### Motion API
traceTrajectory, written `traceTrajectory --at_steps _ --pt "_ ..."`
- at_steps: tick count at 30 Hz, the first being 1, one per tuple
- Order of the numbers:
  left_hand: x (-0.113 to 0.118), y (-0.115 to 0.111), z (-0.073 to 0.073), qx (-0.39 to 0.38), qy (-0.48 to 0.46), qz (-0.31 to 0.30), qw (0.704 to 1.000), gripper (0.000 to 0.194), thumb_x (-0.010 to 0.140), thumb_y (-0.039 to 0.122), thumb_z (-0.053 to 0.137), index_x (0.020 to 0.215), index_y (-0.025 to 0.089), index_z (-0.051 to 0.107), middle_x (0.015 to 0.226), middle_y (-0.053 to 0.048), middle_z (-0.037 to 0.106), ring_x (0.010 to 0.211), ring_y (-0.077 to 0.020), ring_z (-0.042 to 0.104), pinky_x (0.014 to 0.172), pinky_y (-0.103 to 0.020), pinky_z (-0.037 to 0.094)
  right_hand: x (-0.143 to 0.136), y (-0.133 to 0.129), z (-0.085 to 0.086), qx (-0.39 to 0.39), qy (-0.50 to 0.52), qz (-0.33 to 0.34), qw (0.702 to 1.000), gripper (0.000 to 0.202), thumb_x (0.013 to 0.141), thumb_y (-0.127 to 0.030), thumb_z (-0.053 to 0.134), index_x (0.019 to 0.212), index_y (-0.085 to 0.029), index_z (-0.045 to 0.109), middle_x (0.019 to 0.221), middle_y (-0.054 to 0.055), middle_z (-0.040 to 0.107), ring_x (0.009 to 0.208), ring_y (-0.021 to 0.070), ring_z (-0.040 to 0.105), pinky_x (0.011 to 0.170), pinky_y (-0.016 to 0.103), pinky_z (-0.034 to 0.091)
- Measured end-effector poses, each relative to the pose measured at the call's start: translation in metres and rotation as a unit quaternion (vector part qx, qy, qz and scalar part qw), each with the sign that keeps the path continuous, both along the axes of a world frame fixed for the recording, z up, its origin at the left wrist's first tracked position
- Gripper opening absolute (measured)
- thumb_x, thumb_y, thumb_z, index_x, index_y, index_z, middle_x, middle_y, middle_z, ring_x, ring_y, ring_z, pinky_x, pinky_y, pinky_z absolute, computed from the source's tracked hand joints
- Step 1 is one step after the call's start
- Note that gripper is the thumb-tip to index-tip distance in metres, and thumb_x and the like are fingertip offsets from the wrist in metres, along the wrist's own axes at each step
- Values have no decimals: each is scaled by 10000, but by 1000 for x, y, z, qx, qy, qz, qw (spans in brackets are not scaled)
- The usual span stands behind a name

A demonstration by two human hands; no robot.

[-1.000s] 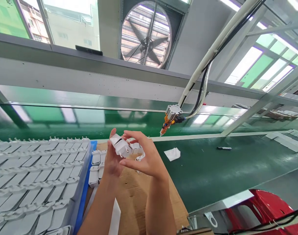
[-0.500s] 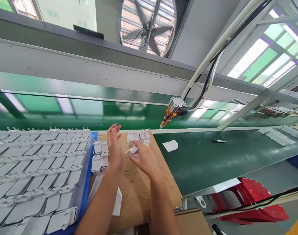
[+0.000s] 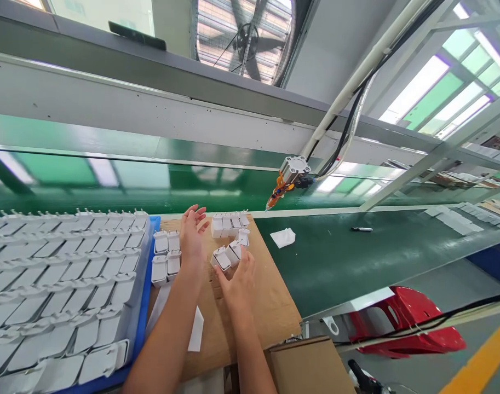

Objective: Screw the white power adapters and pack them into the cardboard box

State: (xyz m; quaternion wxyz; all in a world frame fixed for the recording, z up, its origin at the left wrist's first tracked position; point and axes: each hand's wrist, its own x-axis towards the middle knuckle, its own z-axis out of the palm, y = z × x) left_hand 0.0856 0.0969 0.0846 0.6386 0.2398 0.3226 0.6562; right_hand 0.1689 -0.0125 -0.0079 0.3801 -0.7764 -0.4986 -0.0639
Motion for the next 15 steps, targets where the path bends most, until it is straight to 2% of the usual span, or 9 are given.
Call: traceTrajectory --at_steps 4,8,12,15 --pt "0 0 -1 -11 -8 -8 1000 210 909 346 555 1063 223 626 1121 -63 661 1040 -163 597 855 -283 459 6 1 -4 -26 16 11 999 873 801 -591 653 1485 -209 266 1404 189 404 1321 368 398 1051 572 417" --pt "0 2 -2 -15 -23 -20 999 216 878 330 587 1057 214 624 1114 -64 663 1009 -160 604 836 -277 462 7 2 -8 -51 82 42 994 850 824 -487 647 1505 -223 211 1379 163 433 1317 335 430 1065 530 432" --pt "-1 2 -1 -12 -23 -21 999 227 860 335 596 1053 220 622 1106 -66 663 992 -159 609 821 -270 464 7 9 -12 -35 98 19 994 835 788 -418 672 1475 -195 254 1295 171 467 1226 345 495 1018 536 459" --pt "-2 1 -1 -19 -24 -22 999 230 849 330 604 1051 221 619 1105 -66 661 977 -154 608 808 -262 466 12 18 -14 -23 87 5 996 939 764 -411 695 1512 -195 170 1348 201 421 1277 365 453 1012 545 455"
